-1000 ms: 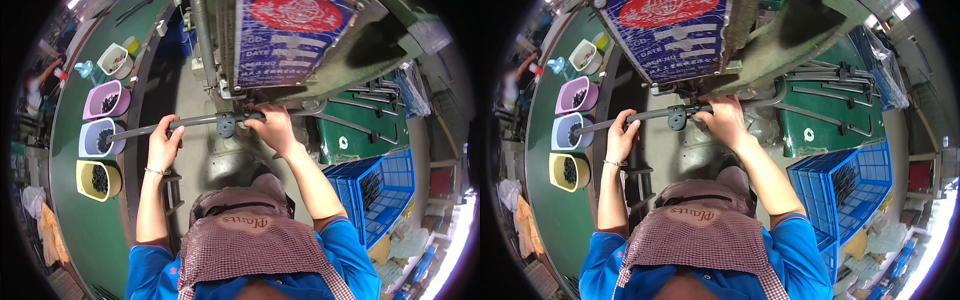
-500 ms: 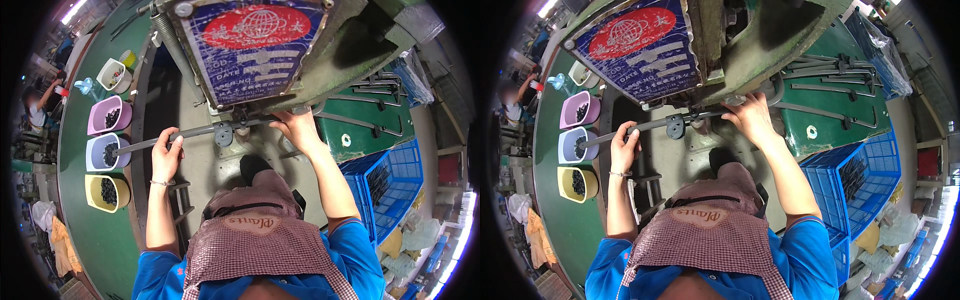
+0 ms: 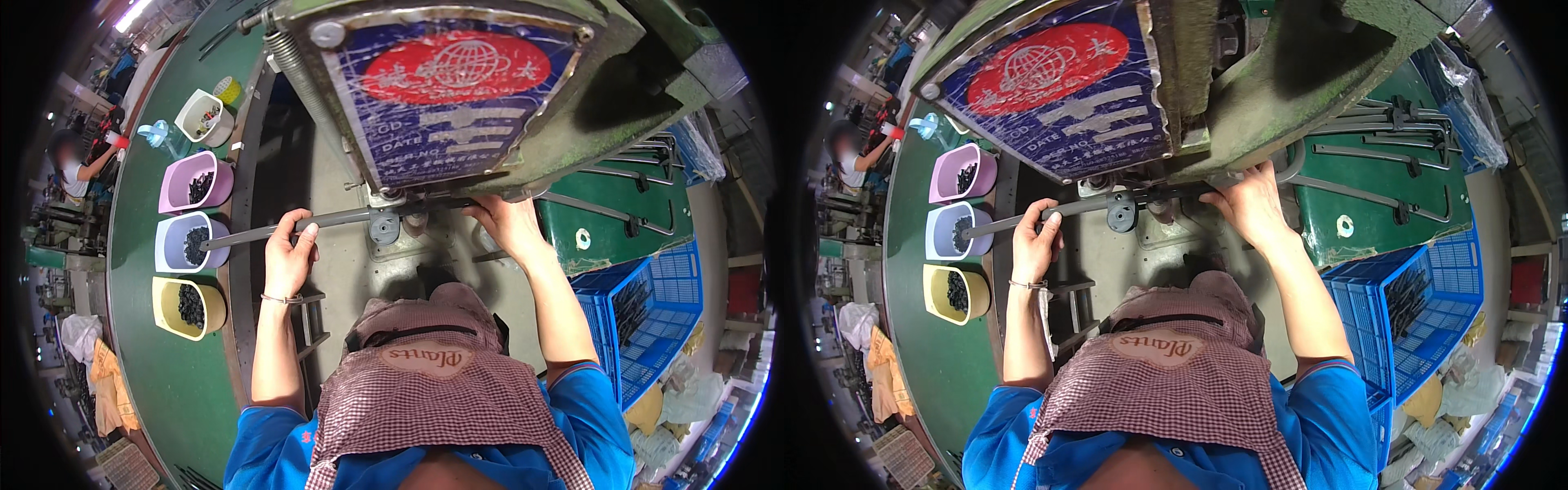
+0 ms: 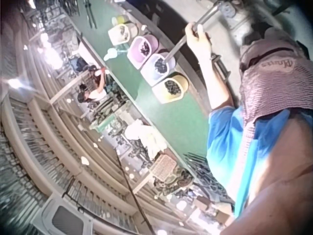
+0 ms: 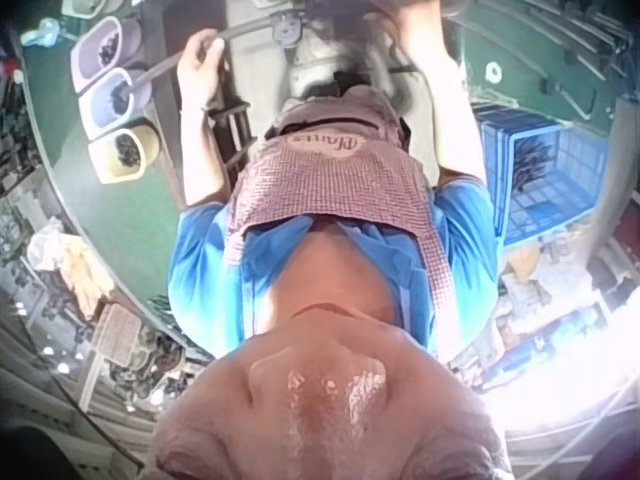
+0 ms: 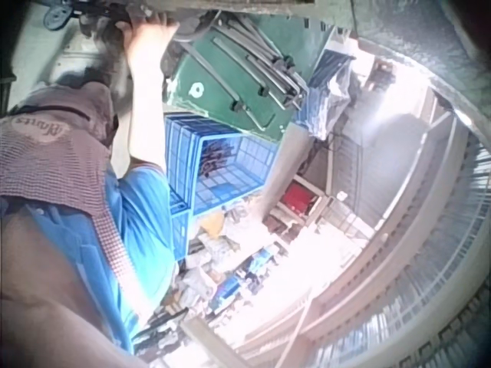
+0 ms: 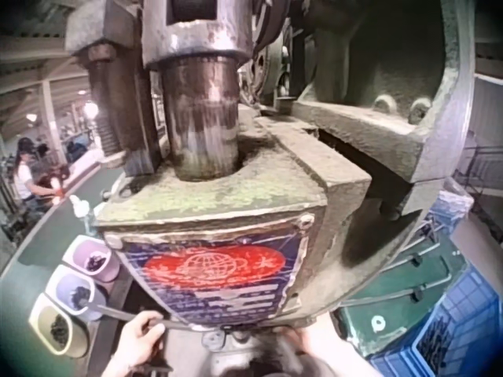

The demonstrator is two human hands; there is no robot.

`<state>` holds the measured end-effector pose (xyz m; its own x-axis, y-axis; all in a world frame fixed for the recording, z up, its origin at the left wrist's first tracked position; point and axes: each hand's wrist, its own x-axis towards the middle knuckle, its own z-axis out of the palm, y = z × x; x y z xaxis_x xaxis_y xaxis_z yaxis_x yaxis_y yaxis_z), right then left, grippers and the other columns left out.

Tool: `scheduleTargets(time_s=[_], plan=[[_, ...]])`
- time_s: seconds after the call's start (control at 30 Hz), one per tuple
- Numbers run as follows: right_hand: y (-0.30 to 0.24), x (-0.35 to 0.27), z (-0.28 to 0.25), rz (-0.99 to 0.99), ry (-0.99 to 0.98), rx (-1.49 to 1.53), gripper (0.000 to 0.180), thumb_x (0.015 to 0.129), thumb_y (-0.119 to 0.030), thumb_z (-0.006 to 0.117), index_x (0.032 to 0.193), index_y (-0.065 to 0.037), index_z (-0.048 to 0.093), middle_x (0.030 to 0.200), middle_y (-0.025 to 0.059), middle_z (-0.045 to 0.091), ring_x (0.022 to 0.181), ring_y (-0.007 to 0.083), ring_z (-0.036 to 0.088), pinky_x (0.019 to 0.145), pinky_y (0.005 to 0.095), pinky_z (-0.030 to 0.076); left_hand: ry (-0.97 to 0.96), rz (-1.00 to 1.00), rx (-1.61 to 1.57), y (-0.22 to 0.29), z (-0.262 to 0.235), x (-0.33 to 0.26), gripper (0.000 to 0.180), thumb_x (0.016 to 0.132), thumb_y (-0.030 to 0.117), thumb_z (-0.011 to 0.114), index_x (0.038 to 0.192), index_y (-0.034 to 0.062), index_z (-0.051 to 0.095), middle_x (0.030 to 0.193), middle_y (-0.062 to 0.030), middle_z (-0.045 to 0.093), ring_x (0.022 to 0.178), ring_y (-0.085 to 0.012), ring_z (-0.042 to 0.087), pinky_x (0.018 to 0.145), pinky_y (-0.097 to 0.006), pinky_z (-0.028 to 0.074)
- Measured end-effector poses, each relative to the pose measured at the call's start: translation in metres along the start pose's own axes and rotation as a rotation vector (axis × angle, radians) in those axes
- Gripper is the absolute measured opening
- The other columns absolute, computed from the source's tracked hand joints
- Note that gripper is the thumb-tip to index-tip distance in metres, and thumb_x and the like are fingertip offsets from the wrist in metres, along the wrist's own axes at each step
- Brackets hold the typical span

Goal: The person repeatedly picks up long metal rods and small black plastic pieces, inserts the plastic pieces onto the rods, and places the assembled units into a blue crate. The process is continuous and repetitive throughout the clip.

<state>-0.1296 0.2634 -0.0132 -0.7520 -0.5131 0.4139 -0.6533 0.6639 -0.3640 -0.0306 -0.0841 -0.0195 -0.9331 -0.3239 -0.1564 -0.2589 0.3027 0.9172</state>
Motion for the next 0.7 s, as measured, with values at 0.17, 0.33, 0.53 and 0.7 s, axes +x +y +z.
scheduleTargets(time_s=[0.17,0.33,0.53,0.7], plan=[[-0.002,0.003,-0.004,-0.036,0.008,-0.04,0.032,0.08,-0.022,0.076,0.107,-0.006,0.072,0.102,0.017,0.069,0.101,0.0399,0.062,0.09,0.0479,0.048,-0.014,-0.012,0.005,0.002,0.0,0.002,0.02,0.1,0.019,0.061,0.118,0.0113,0.061,0.057,0.0026,0.053,0.044,-0.0049,0.043,0.041,-0.022,0.031],[-0.01,0.015,-0.004,-0.155,0.014,0.009,0.034,0.079,-0.024,0.077,0.108,-0.007,0.071,0.105,0.016,0.068,0.101,0.0378,0.062,0.091,0.0477,0.048,-0.1,-0.051,0.014,0.008,-0.008,0.005,0.019,0.099,0.019,0.062,0.116,0.0096,0.061,0.058,0.0026,0.053,0.044,-0.0055,0.044,0.041,-0.023,0.032],[-0.011,0.01,-0.003,-0.155,0.051,-0.045,0.04,0.072,-0.02,0.08,0.111,-0.014,0.07,0.105,0.0072,0.068,0.107,0.0278,0.061,0.092,0.0414,0.044,-0.346,0.014,0.215,0.119,-0.056,0.011,0.024,0.095,0.014,0.065,0.115,0.0031,0.07,0.066,0.0028,0.058,0.055,-0.004,0.05,0.049,-0.022,0.04],[0.005,-0.038,-0.029,-0.08,-0.023,-0.035,0.036,0.065,-0.018,0.08,0.099,-0.014,0.07,0.081,0.0024,0.056,0.085,0.0228,0.055,0.081,0.0372,0.038,-0.305,0.288,0.544,0.123,-0.007,0.112,0.022,0.092,0.014,0.065,0.109,0.0015,0.071,0.066,-0.0015,0.062,0.058,-0.0093,0.054,0.052,-0.027,0.044]])
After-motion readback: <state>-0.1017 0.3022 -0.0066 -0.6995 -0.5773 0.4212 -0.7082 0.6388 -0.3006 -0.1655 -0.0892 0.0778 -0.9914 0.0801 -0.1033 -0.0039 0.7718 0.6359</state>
